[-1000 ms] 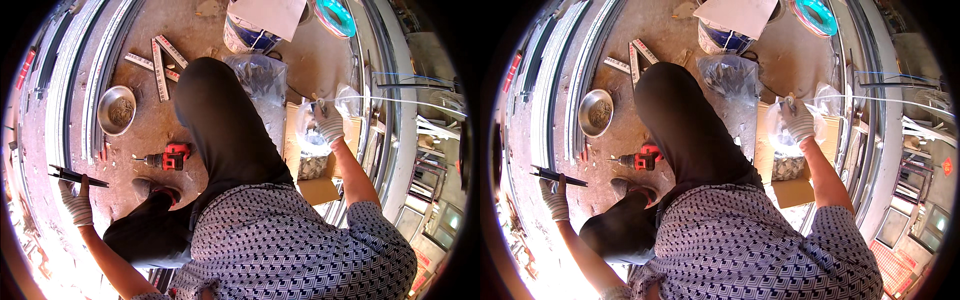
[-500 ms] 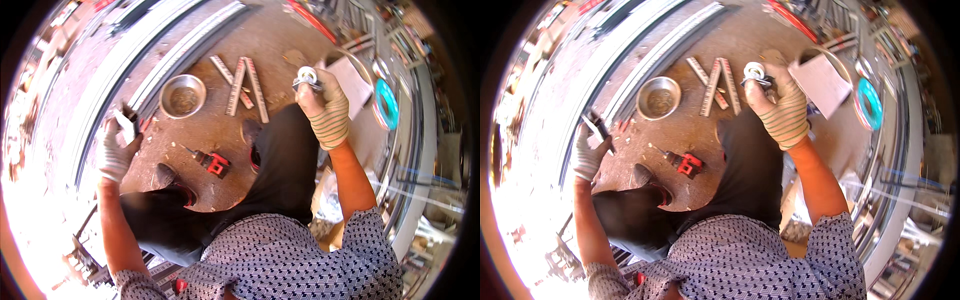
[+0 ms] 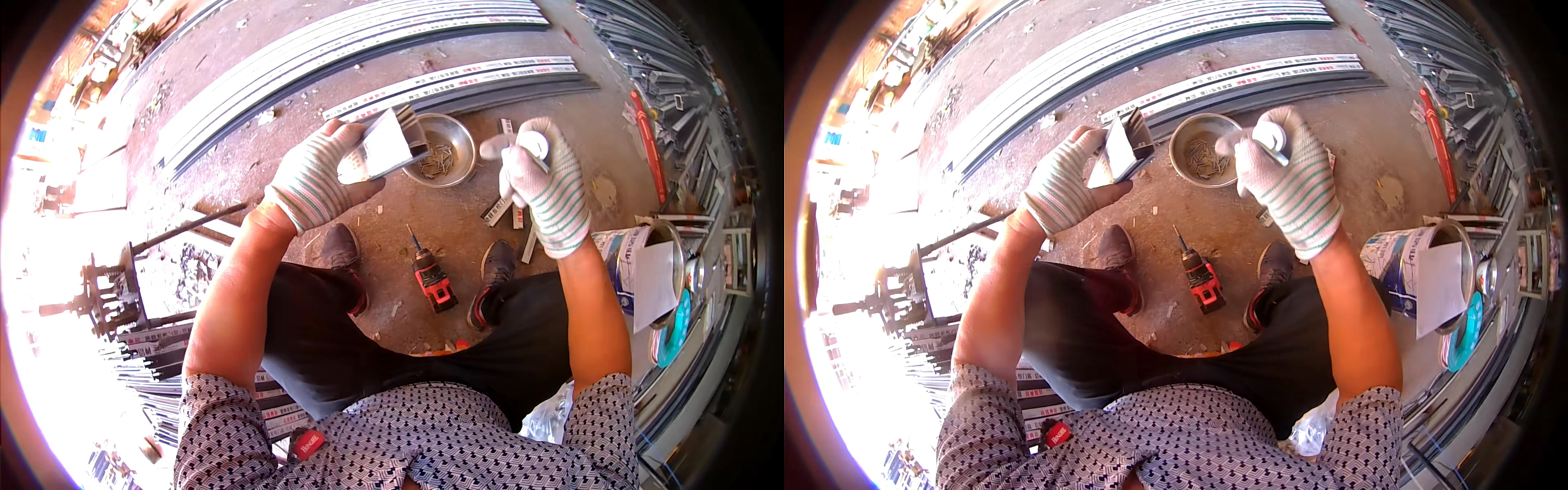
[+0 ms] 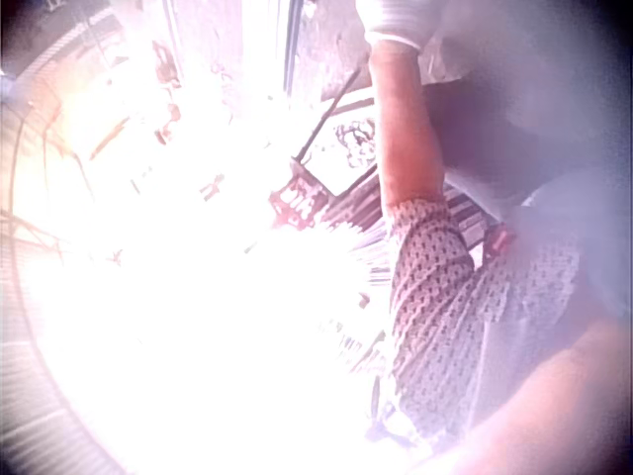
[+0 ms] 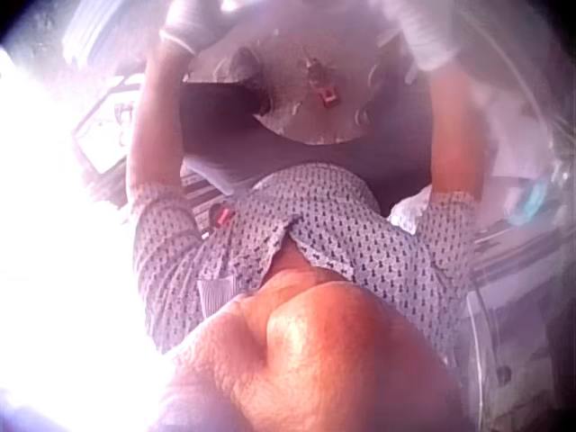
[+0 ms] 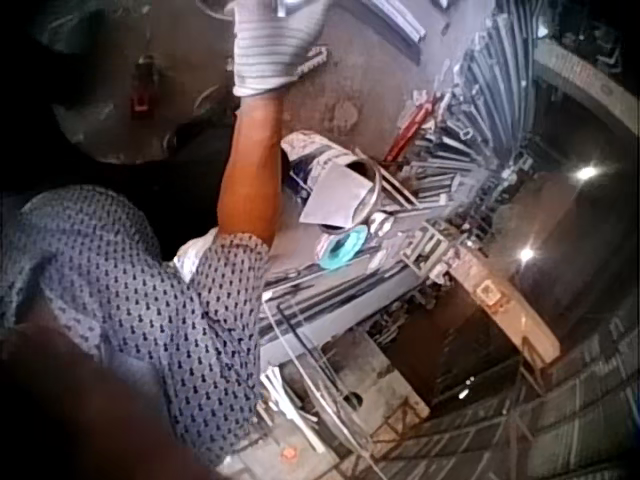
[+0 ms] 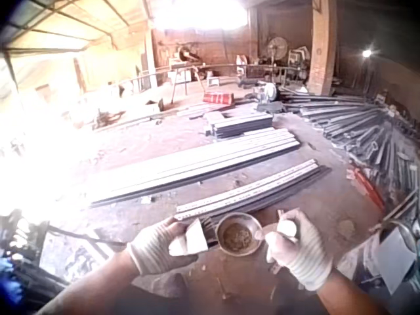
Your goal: The person sits on the floor and assembles metal frame components. They pick up metal bars, align them, and insert small plastic corner connectors to join the pieces. The person also consults a paper list and handles a power drill.
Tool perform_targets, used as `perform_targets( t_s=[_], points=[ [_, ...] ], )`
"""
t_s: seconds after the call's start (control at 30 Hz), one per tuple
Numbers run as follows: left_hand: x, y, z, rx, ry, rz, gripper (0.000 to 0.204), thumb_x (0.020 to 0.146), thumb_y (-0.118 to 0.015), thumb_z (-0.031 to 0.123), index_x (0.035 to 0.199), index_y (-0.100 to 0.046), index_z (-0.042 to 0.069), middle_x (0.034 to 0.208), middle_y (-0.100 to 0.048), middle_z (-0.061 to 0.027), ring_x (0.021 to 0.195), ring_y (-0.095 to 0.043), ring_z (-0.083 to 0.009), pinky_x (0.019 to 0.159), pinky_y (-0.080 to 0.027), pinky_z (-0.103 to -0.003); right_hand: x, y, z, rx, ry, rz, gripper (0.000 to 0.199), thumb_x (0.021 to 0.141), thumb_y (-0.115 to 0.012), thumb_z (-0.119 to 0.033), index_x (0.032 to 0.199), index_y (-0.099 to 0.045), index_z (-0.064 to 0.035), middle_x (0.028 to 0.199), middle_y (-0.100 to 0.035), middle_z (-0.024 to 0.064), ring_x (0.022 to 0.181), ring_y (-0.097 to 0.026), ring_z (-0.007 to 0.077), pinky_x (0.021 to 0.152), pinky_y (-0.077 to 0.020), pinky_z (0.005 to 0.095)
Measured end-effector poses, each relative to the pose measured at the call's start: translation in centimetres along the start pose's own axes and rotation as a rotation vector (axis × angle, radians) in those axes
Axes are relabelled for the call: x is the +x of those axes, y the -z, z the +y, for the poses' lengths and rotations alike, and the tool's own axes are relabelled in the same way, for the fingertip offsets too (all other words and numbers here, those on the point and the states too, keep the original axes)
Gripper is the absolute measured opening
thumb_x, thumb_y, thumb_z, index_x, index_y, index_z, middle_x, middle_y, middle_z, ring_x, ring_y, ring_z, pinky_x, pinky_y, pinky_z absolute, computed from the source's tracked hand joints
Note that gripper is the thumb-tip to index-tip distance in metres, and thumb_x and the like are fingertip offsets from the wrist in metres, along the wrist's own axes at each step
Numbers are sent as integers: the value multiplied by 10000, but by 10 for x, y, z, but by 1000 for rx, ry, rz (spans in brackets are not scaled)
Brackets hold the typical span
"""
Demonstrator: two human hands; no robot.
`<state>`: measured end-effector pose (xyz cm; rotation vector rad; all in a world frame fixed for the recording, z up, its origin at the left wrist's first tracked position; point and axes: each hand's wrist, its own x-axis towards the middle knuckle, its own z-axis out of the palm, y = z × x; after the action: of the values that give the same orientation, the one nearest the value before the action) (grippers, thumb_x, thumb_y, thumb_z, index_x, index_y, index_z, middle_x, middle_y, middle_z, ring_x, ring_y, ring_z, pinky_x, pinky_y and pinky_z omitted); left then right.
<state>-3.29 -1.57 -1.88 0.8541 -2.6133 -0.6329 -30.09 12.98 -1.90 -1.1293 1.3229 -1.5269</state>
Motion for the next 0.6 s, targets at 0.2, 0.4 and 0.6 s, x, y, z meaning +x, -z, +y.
perform_targets(
  t_s=[0.2, 0.4, 0.6],
  points=[
    [4, -7, -3, 22, -73, 1, 585, 754, -834, 330, 1231, -621, 68, 1111, -629, -165, 1018, -646, -377, 892, -536, -425, -2, -14, 12, 148, -134, -29, 199, 998, -634, -205, 1150, -554, -103, 842, -634, 55, 558, -505, 38, 464, -392, 186],
    [11, -15, 1, 39, -93, -64, 606, 747, -836, 290, 1258, -605, 61, 1131, -636, -154, 1037, -656, -371, 892, -550, -408, -2, -15, 7, 66, -256, -13, 172, 994, -612, -160, 1141, -576, -79, 819, -602, -7, 601, -510, 25, 488, -420, 189],
    [12, -20, 6, 90, -69, -118, 626, 732, -839, 279, 1274, -612, 64, 1160, -641, -147, 1058, -658, -362, 910, -552, -421, -4, -18, 6, 140, -332, 13, 477, 1059, -473, -459, 1291, -590, -59, 757, -529, -59, 514, -386, -11, 438, -297, 167]
  ],
)
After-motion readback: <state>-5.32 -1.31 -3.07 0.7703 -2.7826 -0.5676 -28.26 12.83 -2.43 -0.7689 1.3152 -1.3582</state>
